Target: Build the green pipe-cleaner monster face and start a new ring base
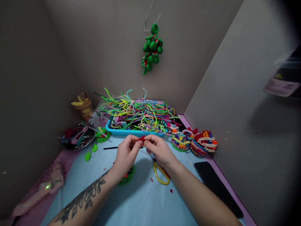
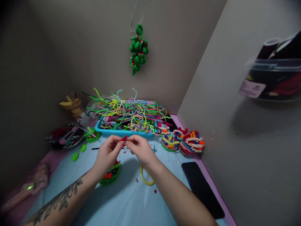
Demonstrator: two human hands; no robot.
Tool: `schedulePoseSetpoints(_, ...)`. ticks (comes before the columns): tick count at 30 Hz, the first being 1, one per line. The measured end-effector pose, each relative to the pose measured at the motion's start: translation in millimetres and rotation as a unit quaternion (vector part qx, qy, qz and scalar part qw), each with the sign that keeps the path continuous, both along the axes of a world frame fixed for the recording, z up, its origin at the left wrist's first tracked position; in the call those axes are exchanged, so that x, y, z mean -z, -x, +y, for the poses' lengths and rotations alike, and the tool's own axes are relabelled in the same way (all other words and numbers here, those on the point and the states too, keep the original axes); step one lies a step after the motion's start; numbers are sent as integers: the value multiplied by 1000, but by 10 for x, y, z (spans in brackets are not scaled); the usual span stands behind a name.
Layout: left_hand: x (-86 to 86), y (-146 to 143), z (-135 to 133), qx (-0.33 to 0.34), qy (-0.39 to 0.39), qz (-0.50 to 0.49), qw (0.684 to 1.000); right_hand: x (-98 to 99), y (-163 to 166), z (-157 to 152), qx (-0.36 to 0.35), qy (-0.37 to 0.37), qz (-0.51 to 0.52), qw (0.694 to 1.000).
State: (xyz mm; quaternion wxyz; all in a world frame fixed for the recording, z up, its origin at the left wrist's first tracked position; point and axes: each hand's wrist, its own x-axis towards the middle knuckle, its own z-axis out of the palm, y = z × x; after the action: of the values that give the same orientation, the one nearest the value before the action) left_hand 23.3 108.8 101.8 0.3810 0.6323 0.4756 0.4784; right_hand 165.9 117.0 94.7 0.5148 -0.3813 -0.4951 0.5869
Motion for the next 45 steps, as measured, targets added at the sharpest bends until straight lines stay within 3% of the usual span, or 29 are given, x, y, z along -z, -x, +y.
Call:
schedulePoseSetpoints(6,5,-5,-1,1,8,-23,1000,-42,46,-36,-18,96,97,990)
schedulePoseSetpoints(11,2,-8,20,20,86,-97,991,-72,39,-57,-33,102,81,991)
schedulePoseSetpoints(13,0,-4,34,27,118,-140,983,-74,4,-49,-28,51,8,998)
schedulePoseSetpoints(15,-7,-4,45,46,153,-187,969,-76,-59,-23,3,-52,-118,992)
schedulePoseSetpoints(18,-19,-19,53,79,198,-229,950,-73,-179,33,61,-250,-312,915)
schedulePoseSetpoints(20,-21,-34,52,88,210,-236,945,-64,-234,61,77,-327,-369,866)
schedulePoseSetpoints(21,-18,-41,52,85,210,-238,944,-60,-247,67,81,-340,-376,858)
schedulePoseSetpoints(24,1,-57,53,66,201,-240,947,-50,-220,45,97,-317,-357,874)
schedulePoseSetpoints(28,18,-64,54,50,192,-227,953,-52,-123,-20,82,-231,-285,926)
schedulePoseSetpoints(31,3,-69,42,56,188,-225,954,-62,-84,-41,91,-199,-264,939)
schedulePoseSetpoints(35,-29,-75,7,90,217,-227,945,-81,-73,-37,106,-157,-223,956)
schedulePoseSetpoints(42,-65,-67,-24,181,285,-275,900,-149,-48,-49,22,-30,-48,998)
schedulePoseSetpoints(45,-54,-58,1,190,281,-242,909,-180,-68,-37,7,-9,-23,1000)
